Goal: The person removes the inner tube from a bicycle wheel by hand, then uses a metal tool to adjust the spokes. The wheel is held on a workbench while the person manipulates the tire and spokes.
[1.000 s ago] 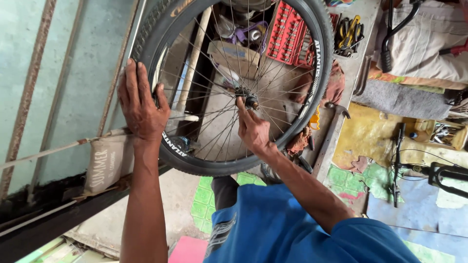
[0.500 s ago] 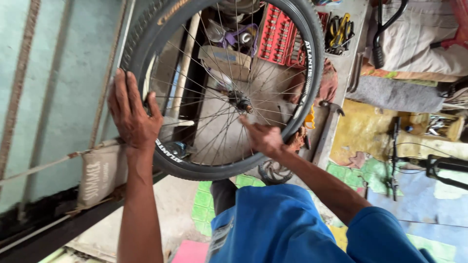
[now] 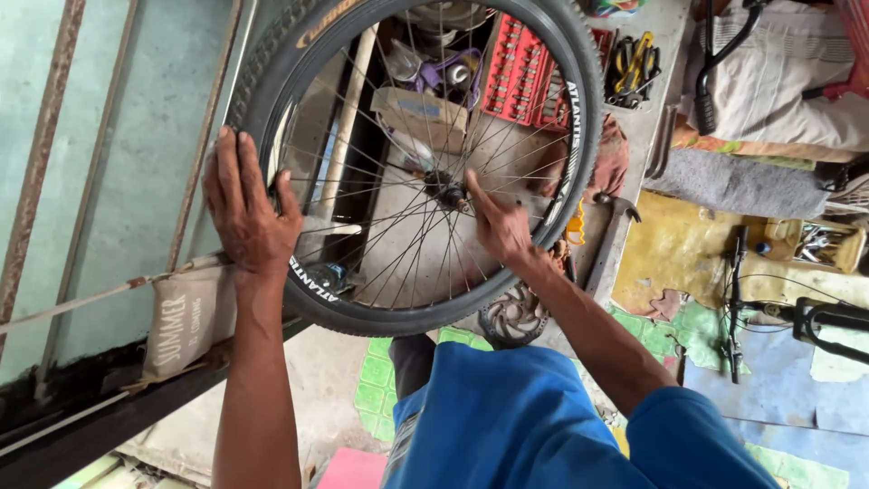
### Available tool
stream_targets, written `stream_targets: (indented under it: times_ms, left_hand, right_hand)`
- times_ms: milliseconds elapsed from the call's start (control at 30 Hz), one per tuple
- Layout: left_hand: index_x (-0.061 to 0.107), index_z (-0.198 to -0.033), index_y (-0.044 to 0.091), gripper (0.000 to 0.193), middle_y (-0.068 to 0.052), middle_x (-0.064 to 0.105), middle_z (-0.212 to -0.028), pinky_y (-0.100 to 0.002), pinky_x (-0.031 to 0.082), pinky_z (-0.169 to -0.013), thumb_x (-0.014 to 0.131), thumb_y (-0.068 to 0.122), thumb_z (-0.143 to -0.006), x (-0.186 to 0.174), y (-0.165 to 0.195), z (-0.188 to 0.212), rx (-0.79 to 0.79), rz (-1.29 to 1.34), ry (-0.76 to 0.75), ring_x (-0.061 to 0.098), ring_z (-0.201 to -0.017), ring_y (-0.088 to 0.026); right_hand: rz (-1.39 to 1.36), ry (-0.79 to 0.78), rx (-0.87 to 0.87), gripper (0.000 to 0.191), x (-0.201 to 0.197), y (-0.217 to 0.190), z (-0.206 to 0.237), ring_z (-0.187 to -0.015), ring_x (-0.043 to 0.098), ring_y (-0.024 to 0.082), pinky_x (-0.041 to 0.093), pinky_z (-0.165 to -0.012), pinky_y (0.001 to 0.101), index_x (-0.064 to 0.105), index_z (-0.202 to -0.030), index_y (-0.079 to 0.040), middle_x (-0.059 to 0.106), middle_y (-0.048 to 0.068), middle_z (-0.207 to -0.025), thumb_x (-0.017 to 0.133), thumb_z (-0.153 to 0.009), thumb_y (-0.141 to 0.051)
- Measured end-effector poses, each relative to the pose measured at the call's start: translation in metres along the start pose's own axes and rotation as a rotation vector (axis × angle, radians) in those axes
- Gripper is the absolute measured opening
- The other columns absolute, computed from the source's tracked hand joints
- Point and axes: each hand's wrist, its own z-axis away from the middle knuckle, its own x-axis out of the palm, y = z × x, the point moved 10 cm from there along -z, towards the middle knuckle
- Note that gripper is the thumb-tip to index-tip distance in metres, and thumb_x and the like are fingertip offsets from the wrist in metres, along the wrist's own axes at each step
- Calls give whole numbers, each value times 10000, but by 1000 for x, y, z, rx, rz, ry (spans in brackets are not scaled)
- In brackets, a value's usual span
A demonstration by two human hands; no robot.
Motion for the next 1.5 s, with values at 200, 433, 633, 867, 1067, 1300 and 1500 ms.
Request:
stream_targets:
  times_ms: [200, 433, 633, 867, 1067, 1300, 1500]
  left_hand:
    - [418, -1615, -16, 569, -195, 374, -1662, -530, 419, -1248, 660, 202, -1148, -1, -3, 1, 5, 1, -4, 445, -1485, -402]
    - [413, -1619, -35, 554, -209, 369, -1665, -530, 411, -1267, 626, 218, -1175, -2, -4, 1, 12, 4, -6, 432, -1500, -413]
    - [403, -1626, -22, 559, -197, 361, -1672, -527, 407, -1276, 630, 220, -1176, 1, -6, 3, 8, -1, -20, 421, -1518, -394]
    - [403, -1629, -11, 550, -193, 354, -1674, -523, 413, -1269, 616, 243, -1189, 4, -7, 5, 9, -28, -16, 418, -1512, -393]
    - [404, -1633, -13, 536, -197, 362, -1680, -528, 413, -1280, 596, 248, -1207, 3, -7, 5, 21, 0, -7, 425, -1522, -400]
    - [419, -1624, -17, 553, -203, 375, -1666, -538, 419, -1255, 622, 242, -1181, 3, -7, 3, 15, -22, -12, 434, -1504, -405]
    - [424, -1622, -16, 548, -203, 381, -1663, -532, 420, -1251, 625, 237, -1179, 2, -5, 3, 15, -28, -15, 440, -1499, -399]
  right_hand:
    - [-55, 49, 117, 561, -7, 24, 9, -527, 532, 163, 425, -452, 330, 455, -1566, -68, 585, 134, -795, 518, -1016, 19]
    - [-225, -102, 145, 490, 44, 9, 32, -404, 424, 98, 359, -363, 302, 484, -1532, -57, 525, 30, -549, 444, -1046, -9]
    - [-204, 123, 135, 555, 29, 30, 24, -423, 477, 97, 417, -330, 268, 374, -1566, -45, 658, 206, -1030, 460, -1021, 14]
    - [-132, 67, 163, 551, 31, 15, 34, -502, 532, 119, 481, -399, 268, 445, -1578, -83, 644, 90, -741, 454, -1033, -1]
    - [-204, -1, 513, 449, 47, 54, 19, -396, 481, 116, 420, -315, 293, 495, -1502, -19, 693, 104, -771, 440, -1057, -48]
    - [236, -294, 580, 527, 49, 61, 31, -406, 480, 131, 444, -347, 305, 578, -1487, -159, 746, 100, -769, 433, -986, -82]
    - [-14, 136, 138, 514, 27, 11, 31, -673, 686, 89, 569, -506, 246, 566, -1483, -168, 769, 166, -1133, 555, -992, -18]
